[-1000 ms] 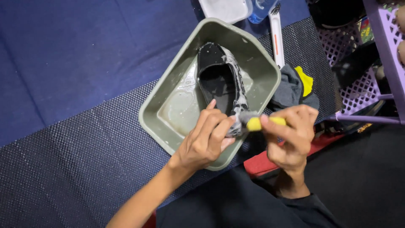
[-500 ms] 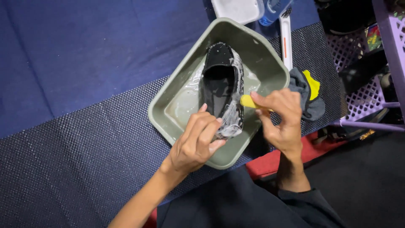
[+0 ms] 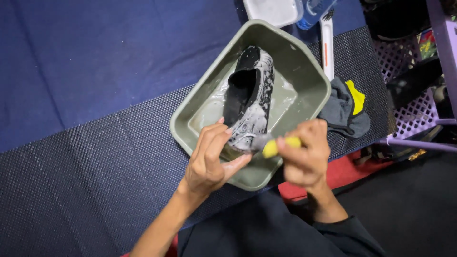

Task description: The person scrubs a black shoe with a yellow brush and soapy water in a plastic basin. They then wipe the shoe with a dark cloth to remove the soap and dry the surface.

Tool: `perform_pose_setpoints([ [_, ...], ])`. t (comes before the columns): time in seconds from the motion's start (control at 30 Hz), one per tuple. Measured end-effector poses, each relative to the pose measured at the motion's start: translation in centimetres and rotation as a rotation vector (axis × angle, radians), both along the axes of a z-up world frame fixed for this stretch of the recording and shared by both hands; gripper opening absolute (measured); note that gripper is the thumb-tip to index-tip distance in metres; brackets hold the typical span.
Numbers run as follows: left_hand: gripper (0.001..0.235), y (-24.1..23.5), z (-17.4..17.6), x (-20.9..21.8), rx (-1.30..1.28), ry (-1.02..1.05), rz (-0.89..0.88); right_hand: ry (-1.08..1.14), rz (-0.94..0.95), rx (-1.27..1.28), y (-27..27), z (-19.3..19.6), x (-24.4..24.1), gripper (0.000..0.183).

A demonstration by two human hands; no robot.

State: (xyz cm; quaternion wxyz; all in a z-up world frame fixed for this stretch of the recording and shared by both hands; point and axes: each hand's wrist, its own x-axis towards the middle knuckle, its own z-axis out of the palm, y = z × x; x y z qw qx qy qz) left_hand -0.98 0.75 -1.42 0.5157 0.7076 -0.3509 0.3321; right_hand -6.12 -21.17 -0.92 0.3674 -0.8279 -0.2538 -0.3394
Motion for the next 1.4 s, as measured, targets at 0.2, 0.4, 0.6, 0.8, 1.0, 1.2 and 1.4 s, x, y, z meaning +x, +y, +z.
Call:
perform_pose_setpoints([
  [0.2,0.061,-0.2,-0.1,-0.2,-0.026,0.033,0.051,-0.119,-0.006,-0.155,-0.7,-0.5,-0.3,0.029],
  [0.4,0.059,-0.2,0.1,-0.2,-0.043,0.042,0.078,-0.239,-0.018,-0.263,-0.8,0.8,-0.1,0.031],
  [0.6,0.05,0.0,0.4,0.0,-0.043,0.033,0.015,-0.2,-0.168,-0.255,2.1,2.4,-0.6,0.032],
  [0.8,0.046,-1.4,0.1,0.0,-0.041,-0.047,-0.043,-0.066,-0.151,-0.259,2.4,4.3,-1.6,0.034],
  [1.0,0.038,-3.1,2.3,0.4,-0.009,-0.105,0.0,-0.074,-0.223,-0.279,0.6,3.8,-2.7,0.027],
  [1.2,0.027,-4.9,3.5,0.8,0.037,-0.133,0.01,-0.044,-0.245,-0.316,-2.1,3.0,-4.5,0.031],
  [1.4,0.021,-7.1,5.1,2.0,0.312,-0.148,-0.192,0.098,-0.409,-0.33,-3.8,4.0,-5.8,0.027],
])
